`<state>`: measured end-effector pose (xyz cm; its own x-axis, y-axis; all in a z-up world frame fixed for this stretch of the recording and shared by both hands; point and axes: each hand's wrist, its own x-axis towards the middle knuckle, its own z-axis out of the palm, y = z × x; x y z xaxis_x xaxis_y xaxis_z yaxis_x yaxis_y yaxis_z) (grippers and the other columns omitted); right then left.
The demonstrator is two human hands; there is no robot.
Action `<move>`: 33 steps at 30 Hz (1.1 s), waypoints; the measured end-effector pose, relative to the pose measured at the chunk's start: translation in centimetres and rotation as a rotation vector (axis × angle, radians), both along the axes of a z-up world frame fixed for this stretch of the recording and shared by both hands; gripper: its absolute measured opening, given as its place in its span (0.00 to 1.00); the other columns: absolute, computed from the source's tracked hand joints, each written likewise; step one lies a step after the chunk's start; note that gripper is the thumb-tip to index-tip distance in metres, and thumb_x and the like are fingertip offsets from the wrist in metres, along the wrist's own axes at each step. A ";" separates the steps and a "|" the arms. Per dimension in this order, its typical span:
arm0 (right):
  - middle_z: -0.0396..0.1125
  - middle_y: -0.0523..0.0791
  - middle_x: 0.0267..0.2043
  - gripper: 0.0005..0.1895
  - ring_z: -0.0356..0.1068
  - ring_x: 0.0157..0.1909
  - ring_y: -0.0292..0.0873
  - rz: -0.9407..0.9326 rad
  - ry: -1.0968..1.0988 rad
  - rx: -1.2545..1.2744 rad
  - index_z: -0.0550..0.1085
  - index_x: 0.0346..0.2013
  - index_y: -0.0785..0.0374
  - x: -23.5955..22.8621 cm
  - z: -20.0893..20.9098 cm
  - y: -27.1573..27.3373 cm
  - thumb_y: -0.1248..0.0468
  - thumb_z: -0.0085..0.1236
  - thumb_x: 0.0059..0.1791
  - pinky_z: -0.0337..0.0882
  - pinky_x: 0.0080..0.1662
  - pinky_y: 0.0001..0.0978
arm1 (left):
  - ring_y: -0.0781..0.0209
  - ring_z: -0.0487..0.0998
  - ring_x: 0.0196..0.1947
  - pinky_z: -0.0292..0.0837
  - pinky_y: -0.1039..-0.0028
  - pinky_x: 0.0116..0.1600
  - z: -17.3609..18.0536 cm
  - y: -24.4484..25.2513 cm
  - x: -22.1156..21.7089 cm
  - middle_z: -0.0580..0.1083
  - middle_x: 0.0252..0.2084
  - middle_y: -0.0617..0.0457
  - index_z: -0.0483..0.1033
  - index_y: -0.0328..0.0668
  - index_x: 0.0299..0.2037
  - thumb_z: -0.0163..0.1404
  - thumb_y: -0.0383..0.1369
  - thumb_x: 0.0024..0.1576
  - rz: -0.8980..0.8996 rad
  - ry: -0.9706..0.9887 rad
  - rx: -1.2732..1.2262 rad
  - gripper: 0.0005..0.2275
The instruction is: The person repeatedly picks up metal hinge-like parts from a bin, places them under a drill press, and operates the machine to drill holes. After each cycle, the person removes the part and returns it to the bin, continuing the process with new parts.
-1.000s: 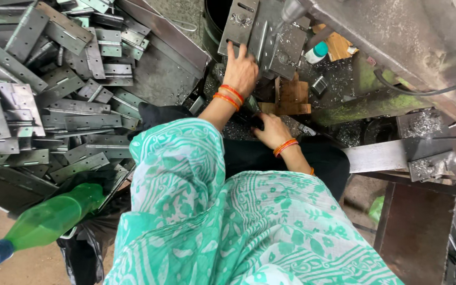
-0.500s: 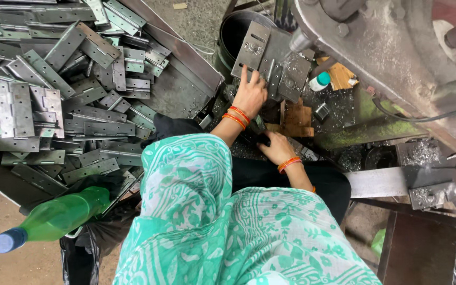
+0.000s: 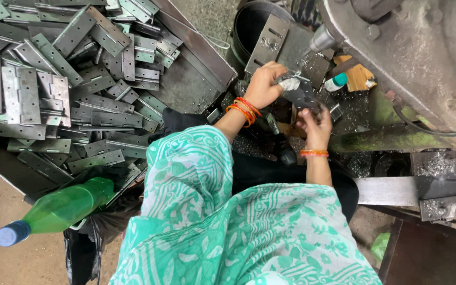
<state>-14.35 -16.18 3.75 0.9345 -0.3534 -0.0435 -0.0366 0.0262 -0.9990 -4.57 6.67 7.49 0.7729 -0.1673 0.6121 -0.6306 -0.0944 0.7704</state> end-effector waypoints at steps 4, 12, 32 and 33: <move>0.73 0.43 0.45 0.14 0.72 0.41 0.36 -0.076 -0.182 0.009 0.74 0.50 0.63 0.5 1.0 -1.0 0.70 0.67 0.52 0.75 0.40 0.29 | 0.52 0.79 0.41 0.74 0.62 0.49 -0.8 -1.9 1.7 0.78 0.37 0.49 0.79 0.34 0.41 0.58 0.27 0.51 -0.290 0.242 -0.274 0.09; 0.70 0.50 0.46 0.17 0.70 0.50 0.54 0.205 -0.326 -1.292 0.77 0.45 0.65 1.8 2.6 2.3 0.75 0.65 0.42 0.70 0.53 0.44 | 0.48 0.71 0.53 0.70 0.56 0.51 -3.2 -0.6 5.1 0.75 0.48 0.50 0.79 0.43 0.45 0.57 0.31 0.48 0.392 0.119 0.890 0.13; 0.65 0.53 0.62 0.31 0.71 0.55 0.61 0.450 0.355 -1.225 0.67 0.64 0.53 -8.8 -3.1 5.4 0.53 0.60 0.46 0.73 0.52 0.52 | 0.42 0.56 0.70 0.44 0.28 0.67 -4.8 -3.0 3.6 0.70 0.61 0.53 0.82 0.42 0.48 0.54 0.39 0.51 0.122 -0.022 1.149 0.16; 0.63 0.55 0.63 0.31 0.71 0.53 0.63 0.451 0.407 -1.218 0.67 0.65 0.50 -9.7 -4.8 5.9 0.53 0.60 0.47 0.73 0.51 0.54 | 0.41 0.56 0.70 0.43 0.27 0.67 -4.9 -3.1 3.5 0.70 0.61 0.53 0.82 0.42 0.47 0.54 0.39 0.52 0.128 -0.030 1.140 0.16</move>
